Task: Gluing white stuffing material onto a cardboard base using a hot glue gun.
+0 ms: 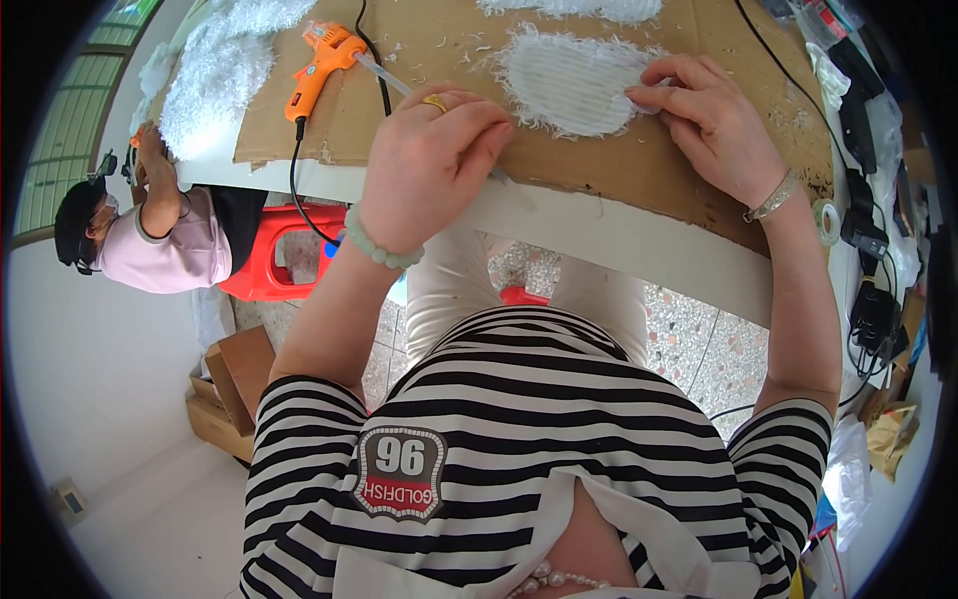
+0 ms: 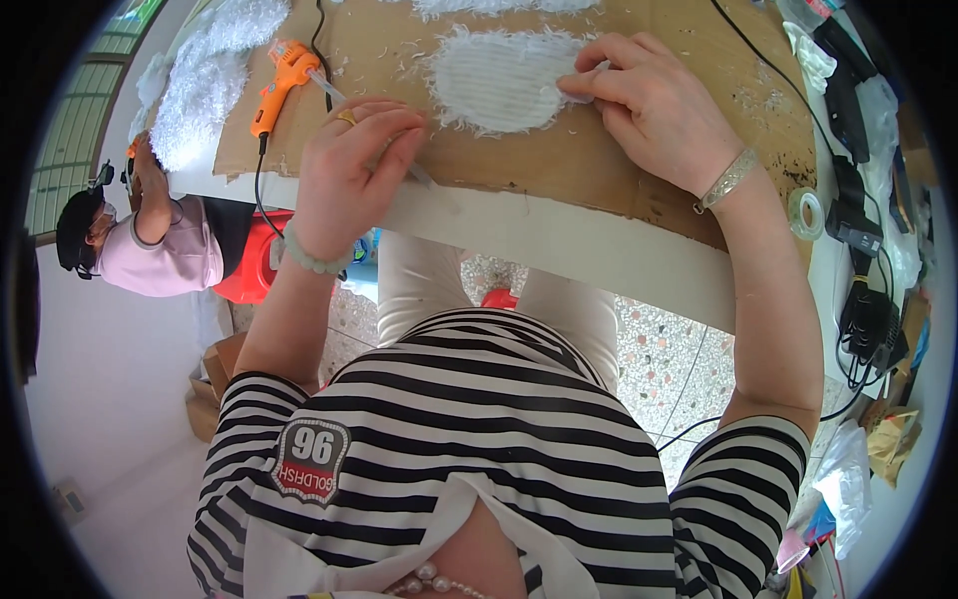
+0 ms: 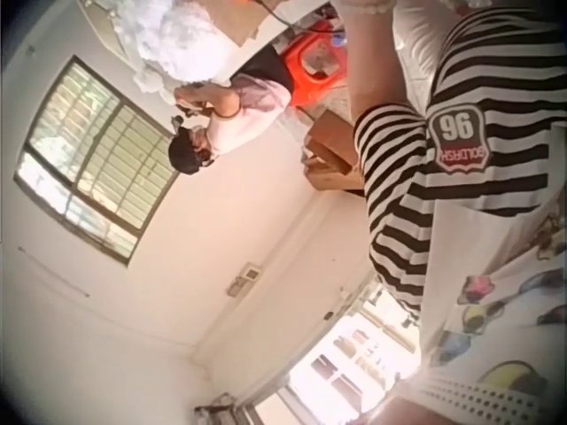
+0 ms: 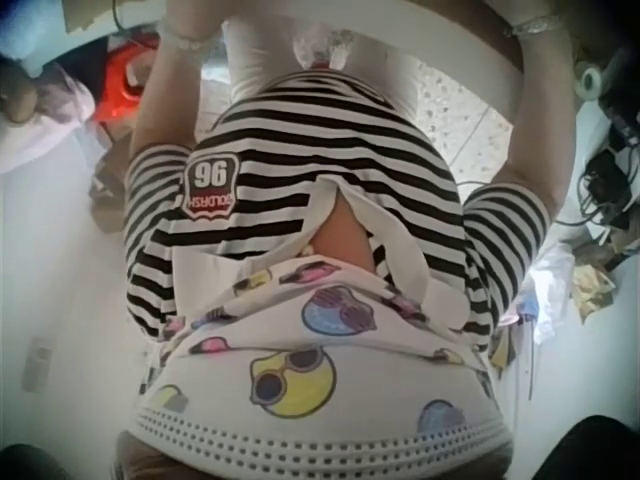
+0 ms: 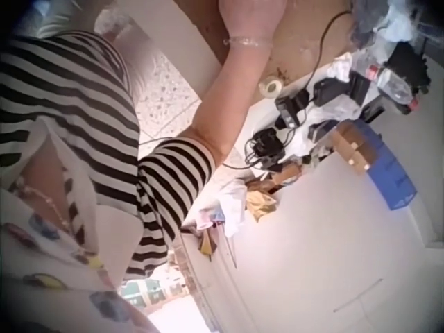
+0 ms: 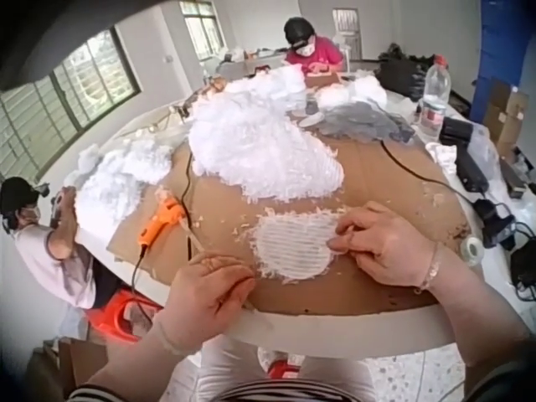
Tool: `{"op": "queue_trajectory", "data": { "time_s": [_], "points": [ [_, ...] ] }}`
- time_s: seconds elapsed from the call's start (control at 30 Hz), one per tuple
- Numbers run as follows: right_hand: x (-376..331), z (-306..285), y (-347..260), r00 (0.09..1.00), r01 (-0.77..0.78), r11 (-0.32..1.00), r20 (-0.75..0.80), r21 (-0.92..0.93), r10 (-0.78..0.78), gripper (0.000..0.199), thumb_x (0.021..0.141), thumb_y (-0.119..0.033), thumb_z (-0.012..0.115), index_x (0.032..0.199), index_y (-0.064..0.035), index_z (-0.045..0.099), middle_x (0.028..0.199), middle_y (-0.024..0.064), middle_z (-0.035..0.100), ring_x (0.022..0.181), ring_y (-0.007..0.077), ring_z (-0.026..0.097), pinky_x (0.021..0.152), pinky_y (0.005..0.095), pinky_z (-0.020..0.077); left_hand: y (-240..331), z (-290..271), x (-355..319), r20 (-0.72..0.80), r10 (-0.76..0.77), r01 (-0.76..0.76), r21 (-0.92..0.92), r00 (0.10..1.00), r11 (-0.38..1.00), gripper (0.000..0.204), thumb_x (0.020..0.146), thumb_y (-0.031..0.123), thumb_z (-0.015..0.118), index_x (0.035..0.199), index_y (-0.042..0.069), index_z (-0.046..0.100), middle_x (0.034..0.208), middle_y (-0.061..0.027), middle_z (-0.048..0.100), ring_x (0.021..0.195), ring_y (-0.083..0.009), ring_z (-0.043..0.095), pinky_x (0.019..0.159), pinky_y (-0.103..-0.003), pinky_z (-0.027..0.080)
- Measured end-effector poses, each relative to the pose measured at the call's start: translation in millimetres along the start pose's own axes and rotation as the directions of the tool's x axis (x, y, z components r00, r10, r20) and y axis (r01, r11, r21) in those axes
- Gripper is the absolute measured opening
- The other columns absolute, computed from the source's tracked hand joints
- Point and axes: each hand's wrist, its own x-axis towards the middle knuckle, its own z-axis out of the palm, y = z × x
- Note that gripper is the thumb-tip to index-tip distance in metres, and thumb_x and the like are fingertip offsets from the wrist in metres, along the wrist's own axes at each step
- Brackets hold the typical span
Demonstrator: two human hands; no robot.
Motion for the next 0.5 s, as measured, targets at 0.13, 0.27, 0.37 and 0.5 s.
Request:
{"op": "queue_trajectory", "data": {
  "time_s": [0.13,0.27,0.37,0.5],
  "points": [
    [3,-1,-4,1.000,-0.012,1.000,0.000,-0.012,0.012,0.032,0.073,0.007,0.051,0.099,-0.0057,0.063,0.103,0.0084,0.055,0.095,0.0264,0.052,0.083,0.0321,0.0426,15,10,2,-0.016,0.135,-0.134,0.047,0.991,0.990,0.018,0.071,0.010,0.067,0.087,0.003,0.060,0.090,-0.0094,0.063,0.089,-0.0277,0.060,0.081,-0.038,0.047],
    [1,-1,-4,1.000,-0.020,1.000,0.007,0.016,0.020,0.031,0.073,0.007,0.051,0.099,-0.0055,0.063,0.103,0.0088,0.055,0.095,0.0263,0.052,0.083,0.0323,0.0426,27,19,5,0.054,0.114,-0.117,0.062,0.992,0.991,0.028,0.072,0.017,0.067,0.095,0.003,0.059,0.100,-0.0107,0.061,0.099,-0.0277,0.057,0.089,-0.042,0.042],
    [3,-1,-6,0.999,-0.035,0.999,0.009,0.020,0.034,0.031,0.073,0.007,0.052,0.099,-0.0056,0.063,0.102,0.0093,0.056,0.096,0.0264,0.052,0.083,0.0323,0.0427,29,23,2,0.159,0.082,-0.097,0.090,0.984,0.991,0.035,0.073,0.023,0.066,0.101,0.004,0.058,0.105,-0.0109,0.060,0.102,-0.0268,0.056,0.092,-0.043,0.039],
    [7,-3,-10,1.000,-0.026,1.000,0.005,0.007,0.026,0.029,0.075,0.006,0.053,0.100,-0.0055,0.063,0.101,0.0096,0.057,0.095,0.0273,0.053,0.083,0.0322,0.0433,25,21,0,0.155,0.115,-0.140,0.161,0.981,0.977,0.035,0.073,0.027,0.066,0.099,0.005,0.058,0.102,-0.0096,0.061,0.100,-0.0244,0.057,0.090,-0.042,0.039]
  ]
}}
